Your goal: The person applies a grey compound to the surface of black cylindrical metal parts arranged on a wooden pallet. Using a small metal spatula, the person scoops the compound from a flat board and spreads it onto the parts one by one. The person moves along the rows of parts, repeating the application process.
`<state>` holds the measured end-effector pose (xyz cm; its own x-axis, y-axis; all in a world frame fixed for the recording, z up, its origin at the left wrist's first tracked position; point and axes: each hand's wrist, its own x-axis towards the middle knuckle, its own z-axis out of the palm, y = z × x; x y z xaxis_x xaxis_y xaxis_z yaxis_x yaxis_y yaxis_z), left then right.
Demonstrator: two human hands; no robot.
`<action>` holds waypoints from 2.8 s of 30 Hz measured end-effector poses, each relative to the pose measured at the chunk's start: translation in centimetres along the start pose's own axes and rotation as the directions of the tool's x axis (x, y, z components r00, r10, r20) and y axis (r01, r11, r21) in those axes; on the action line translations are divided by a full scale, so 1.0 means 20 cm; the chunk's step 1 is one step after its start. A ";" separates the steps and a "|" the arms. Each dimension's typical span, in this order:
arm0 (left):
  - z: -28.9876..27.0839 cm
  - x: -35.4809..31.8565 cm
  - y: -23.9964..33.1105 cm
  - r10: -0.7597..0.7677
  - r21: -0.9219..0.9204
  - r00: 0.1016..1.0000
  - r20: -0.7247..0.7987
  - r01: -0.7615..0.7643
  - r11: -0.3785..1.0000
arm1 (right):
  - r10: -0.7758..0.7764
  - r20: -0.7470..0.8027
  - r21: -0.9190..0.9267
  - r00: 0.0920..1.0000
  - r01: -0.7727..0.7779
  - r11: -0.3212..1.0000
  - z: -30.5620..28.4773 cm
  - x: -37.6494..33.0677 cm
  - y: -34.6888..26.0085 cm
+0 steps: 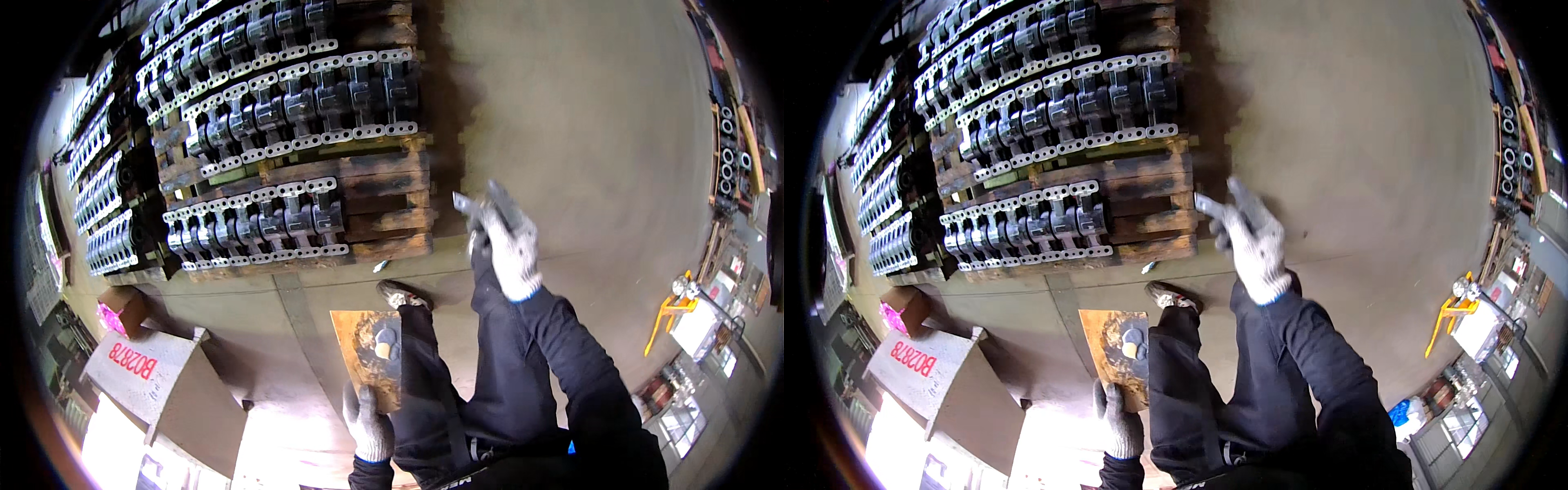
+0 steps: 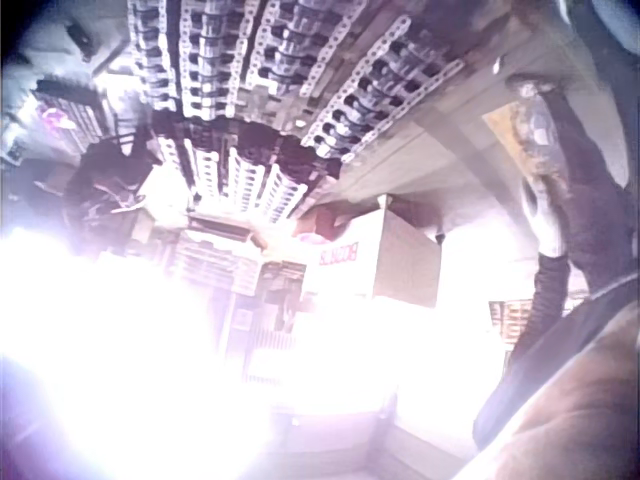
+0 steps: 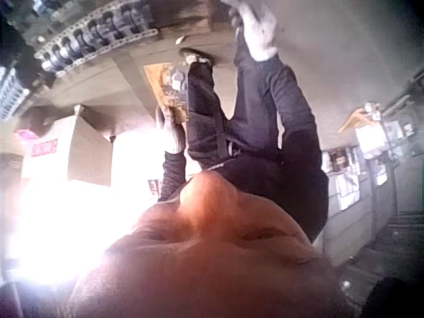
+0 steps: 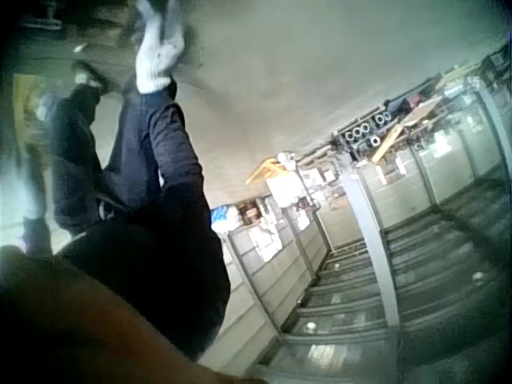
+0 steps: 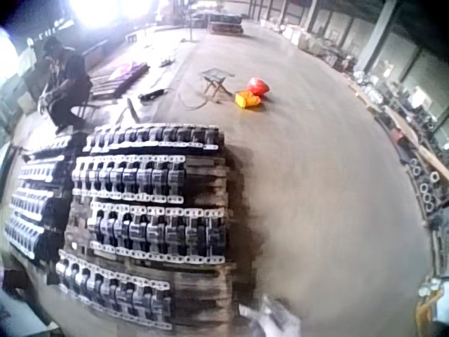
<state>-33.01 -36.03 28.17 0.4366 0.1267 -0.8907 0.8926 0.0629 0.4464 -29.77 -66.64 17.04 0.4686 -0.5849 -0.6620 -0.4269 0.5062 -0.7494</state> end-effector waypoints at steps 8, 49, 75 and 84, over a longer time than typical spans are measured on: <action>0.41 0.16 -0.08 -0.111 -0.034 0.974 -0.198 0.106 0.994 | -0.175 -0.038 -0.106 0.984 0.171 0.980 0.07 1.03 0.43; 1.11 0.03 -0.37 -0.139 0.275 0.957 -0.253 0.209 0.938 | -0.279 0.057 -0.688 0.959 0.240 0.685 0.38 1.65 0.42; 1.02 0.51 -0.49 -0.103 -0.448 0.965 -0.241 -0.016 0.894 | -0.059 0.485 -0.489 0.872 0.327 0.808 0.36 1.37 0.31; 0.81 0.88 -0.39 0.164 -0.674 0.970 -0.182 -0.244 0.697 | -0.186 0.232 -0.253 0.955 0.243 0.936 0.52 1.31 0.52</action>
<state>-30.53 -50.27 7.56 0.5490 0.3131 -0.7750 0.4400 0.6800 0.5865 -13.92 -70.21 -8.29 0.7063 -0.5051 -0.4960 -0.4812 0.1712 -0.8597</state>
